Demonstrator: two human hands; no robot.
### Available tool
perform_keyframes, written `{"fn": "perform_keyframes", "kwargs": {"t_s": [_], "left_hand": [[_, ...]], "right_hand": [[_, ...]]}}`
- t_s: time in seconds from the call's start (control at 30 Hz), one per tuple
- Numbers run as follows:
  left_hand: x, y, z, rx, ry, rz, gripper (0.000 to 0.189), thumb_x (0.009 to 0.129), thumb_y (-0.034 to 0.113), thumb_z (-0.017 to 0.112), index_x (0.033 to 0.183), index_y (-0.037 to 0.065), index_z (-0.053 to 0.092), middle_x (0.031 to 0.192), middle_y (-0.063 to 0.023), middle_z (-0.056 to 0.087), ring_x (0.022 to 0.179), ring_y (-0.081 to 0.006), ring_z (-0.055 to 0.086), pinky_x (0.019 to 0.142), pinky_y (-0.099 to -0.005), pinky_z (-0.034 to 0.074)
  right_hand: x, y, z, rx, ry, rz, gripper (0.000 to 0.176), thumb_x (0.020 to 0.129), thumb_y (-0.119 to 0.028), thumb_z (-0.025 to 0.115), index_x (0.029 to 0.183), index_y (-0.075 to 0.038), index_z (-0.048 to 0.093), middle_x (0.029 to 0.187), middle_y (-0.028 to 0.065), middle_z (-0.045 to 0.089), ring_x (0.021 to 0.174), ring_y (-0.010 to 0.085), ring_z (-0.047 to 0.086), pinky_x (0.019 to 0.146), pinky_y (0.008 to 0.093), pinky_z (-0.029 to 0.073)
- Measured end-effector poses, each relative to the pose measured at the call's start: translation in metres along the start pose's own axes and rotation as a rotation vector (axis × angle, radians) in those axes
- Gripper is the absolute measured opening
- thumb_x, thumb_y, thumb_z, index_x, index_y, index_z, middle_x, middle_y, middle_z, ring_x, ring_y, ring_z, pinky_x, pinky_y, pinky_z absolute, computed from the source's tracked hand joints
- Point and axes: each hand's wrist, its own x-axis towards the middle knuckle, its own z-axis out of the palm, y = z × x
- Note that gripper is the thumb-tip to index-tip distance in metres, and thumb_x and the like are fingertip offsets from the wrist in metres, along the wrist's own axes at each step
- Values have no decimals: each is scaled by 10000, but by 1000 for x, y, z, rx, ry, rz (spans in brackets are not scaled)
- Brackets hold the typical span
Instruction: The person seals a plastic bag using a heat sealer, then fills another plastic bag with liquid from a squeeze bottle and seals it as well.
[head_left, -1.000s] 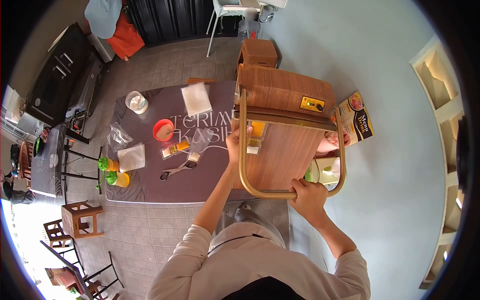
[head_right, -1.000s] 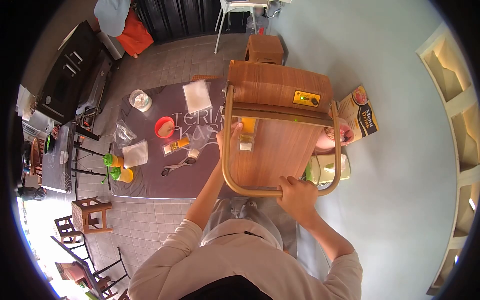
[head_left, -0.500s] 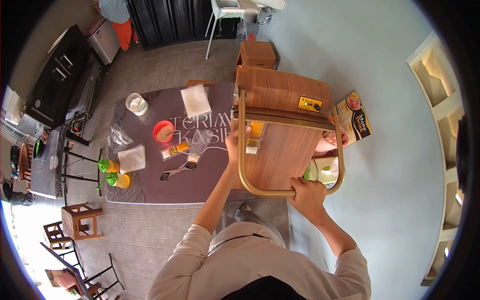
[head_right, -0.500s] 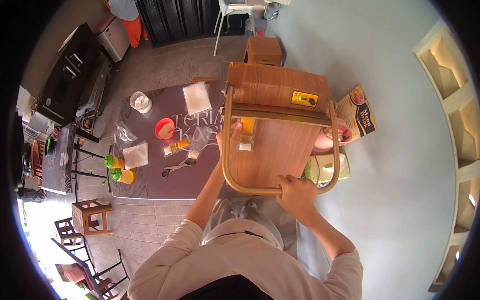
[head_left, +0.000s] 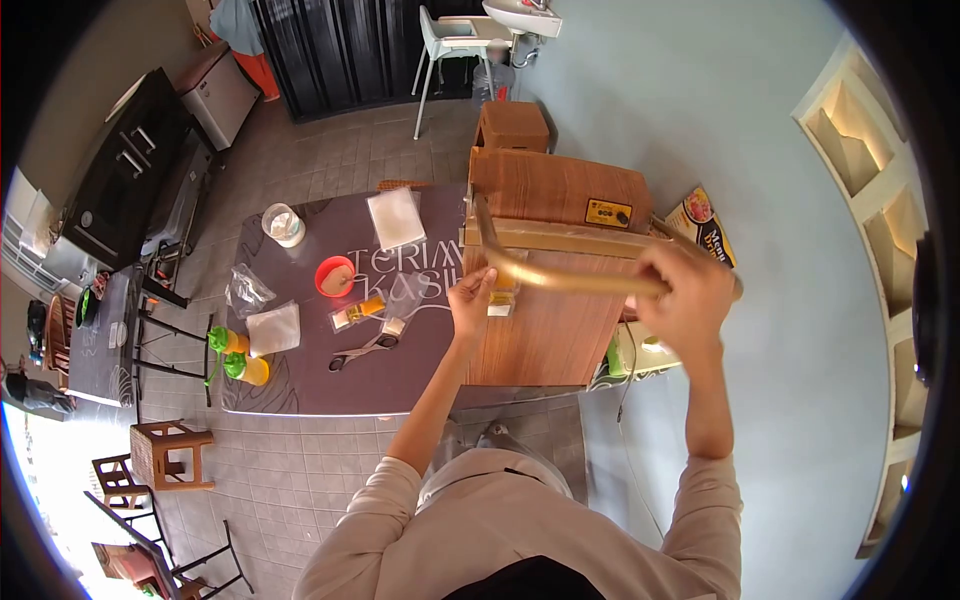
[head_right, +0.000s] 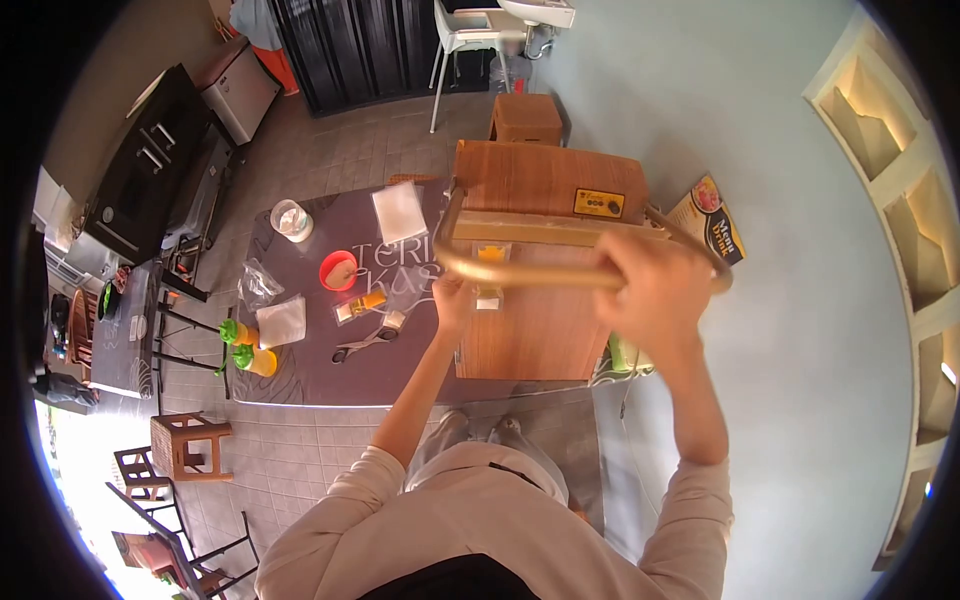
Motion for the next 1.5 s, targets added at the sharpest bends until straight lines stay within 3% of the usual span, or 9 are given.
{"fn": "perform_keyframes", "kwargs": {"t_s": [0.03,0.27,0.53,0.63,0.77,0.83,1.33,1.4,1.5], "left_hand": [[-1,5,1,3,12,-63,272,831,163,627,975,-67,615,856,-62,648,763,-68,570,704,-184,443],[-8,12,0,-20,32,-47,274,829,168,628,978,-62,616,850,-66,648,763,-76,576,704,-186,447],[-13,14,0,-120,6,-40,274,836,198,623,965,-44,624,834,-35,646,707,-47,550,632,-179,422],[-15,17,0,-128,-10,-68,266,838,200,619,959,-37,625,827,-30,644,718,-47,550,638,-178,418],[-10,9,-2,-156,-8,-89,225,851,165,599,958,-31,627,803,-4,628,669,-42,512,595,-181,376],[-5,5,-3,-181,-24,-71,254,841,182,614,957,-44,622,835,-31,646,740,-55,563,657,-178,422],[7,8,6,-52,14,-72,241,833,151,621,969,-48,617,840,-43,647,732,-62,567,650,-172,424],[1,14,7,-114,17,-45,206,828,142,626,932,-36,625,823,-29,641,701,-49,552,612,-167,414],[0,23,11,-70,37,-175,164,819,167,642,804,4,638,672,42,576,604,-9,479,533,-168,367]], "right_hand": [[12,3,-1,16,15,26,129,542,-64,567,616,-137,491,507,15,501,452,220,499,448,353,353],[79,30,-1,-66,-41,56,62,627,-72,562,662,-111,530,506,37,519,457,231,478,445,336,359],[93,36,0,-82,-66,71,37,663,-72,571,675,-91,541,486,43,490,432,202,438,437,309,328],[94,34,-1,-83,-89,86,39,641,-115,551,675,-124,569,513,53,543,479,262,499,443,351,382],[89,32,-1,-93,-96,91,31,645,-117,558,675,-123,565,503,57,537,482,263,502,446,352,385],[87,31,-2,-87,-92,92,29,646,-117,560,675,-122,563,499,58,534,482,263,503,446,352,386],[6,-2,0,-48,-65,43,143,545,-66,581,632,-121,483,535,12,511,433,227,480,434,341,356],[-11,-3,5,-56,-33,-21,141,540,-69,579,625,-116,476,548,3,512,418,217,468,413,330,344],[-31,-11,10,-71,-89,2,140,552,-80,591,616,-116,472,545,3,496,405,215,464,390,321,338]]}}
